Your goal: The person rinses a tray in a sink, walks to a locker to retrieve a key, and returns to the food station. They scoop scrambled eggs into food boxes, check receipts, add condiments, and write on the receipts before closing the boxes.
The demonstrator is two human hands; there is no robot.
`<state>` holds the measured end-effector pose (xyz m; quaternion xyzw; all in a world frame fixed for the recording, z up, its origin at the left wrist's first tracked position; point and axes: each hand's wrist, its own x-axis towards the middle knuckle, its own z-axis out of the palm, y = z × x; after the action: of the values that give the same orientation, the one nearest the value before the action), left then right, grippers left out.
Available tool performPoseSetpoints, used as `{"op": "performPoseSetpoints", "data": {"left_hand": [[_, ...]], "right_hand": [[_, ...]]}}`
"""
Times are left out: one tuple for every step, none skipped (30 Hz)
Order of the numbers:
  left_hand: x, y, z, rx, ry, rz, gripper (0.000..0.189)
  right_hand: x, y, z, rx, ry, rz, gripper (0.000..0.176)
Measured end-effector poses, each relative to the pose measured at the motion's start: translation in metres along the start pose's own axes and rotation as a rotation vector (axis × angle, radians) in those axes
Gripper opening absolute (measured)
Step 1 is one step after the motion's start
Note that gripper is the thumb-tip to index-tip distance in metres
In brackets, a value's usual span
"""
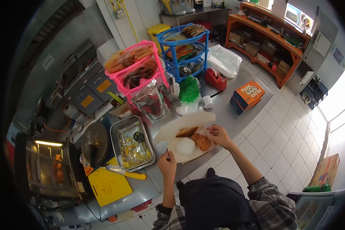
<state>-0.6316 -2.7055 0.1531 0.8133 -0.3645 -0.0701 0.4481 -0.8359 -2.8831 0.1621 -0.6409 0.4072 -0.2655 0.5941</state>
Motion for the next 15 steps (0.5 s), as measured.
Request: {"op": "performPoseSetpoints", "data": {"left_hand": [[0.0,0.003,-0.005,0.031,-0.103,-0.031,0.028],[0.004,0.006,-0.01,0.056,-0.198,-0.056,0.034],[0.008,0.008,-0.019,0.06,-0.181,-0.065,0.034],[0.012,0.008,-0.033,-0.073,-0.202,-0.221,0.04],[0.013,0.011,-0.041,-0.209,-0.221,-0.374,0.046],[0.019,0.017,-0.042,-0.182,0.045,-0.212,0.049],[0.029,0.026,-0.043,-0.148,0.304,-0.048,0.053],[0.035,0.036,-0.049,-0.14,0.311,-0.054,0.053],[0.043,0.051,-0.063,-0.114,0.106,-0.05,0.055],[0.049,0.066,-0.081,-0.088,-0.103,-0.048,0.058],[0.054,0.081,-0.099,-0.063,-0.313,-0.046,0.061],[0.06,0.092,-0.113,-0.039,-0.523,-0.041,0.064],[0.063,0.096,-0.119,-0.018,-0.733,-0.032,0.067],[0.063,0.092,-0.115,-0.018,-0.731,-0.032,0.067],[0.059,0.083,-0.103,0.069,-0.778,-0.139,0.071]], "right_hand": [[-0.004,-0.004,-0.006,0.005,-0.017,0.007,0.042],[-0.005,-0.012,-0.017,0.018,-0.111,0.1,0.044],[-0.002,-0.018,-0.026,0.028,-0.208,0.19,0.046],[0.005,-0.015,-0.033,0.028,-0.227,0.186,0.046],[0.013,-0.01,-0.039,-0.053,-0.058,-0.087,0.05],[0.02,-0.007,-0.041,-0.128,0.116,-0.356,0.054],[0.02,-0.028,-0.038,-0.12,0.103,-0.354,0.054],[0.018,-0.069,-0.035,0.06,0.015,-0.375,0.052],[0.02,-0.093,-0.034,0.238,-0.074,-0.392,0.051],[0.025,-0.097,-0.034,0.241,-0.083,-0.387,0.051],[0.029,-0.099,-0.033,0.083,-0.282,-0.331,0.052],[0.032,-0.101,-0.031,-0.078,-0.478,-0.275,0.052],[0.027,-0.105,-0.023,-0.078,-0.48,-0.276,0.052],[0.015,-0.107,-0.01,-0.356,-0.445,-0.2,0.053],[0.0,-0.104,0.001,-0.631,-0.401,-0.123,0.054]]}}
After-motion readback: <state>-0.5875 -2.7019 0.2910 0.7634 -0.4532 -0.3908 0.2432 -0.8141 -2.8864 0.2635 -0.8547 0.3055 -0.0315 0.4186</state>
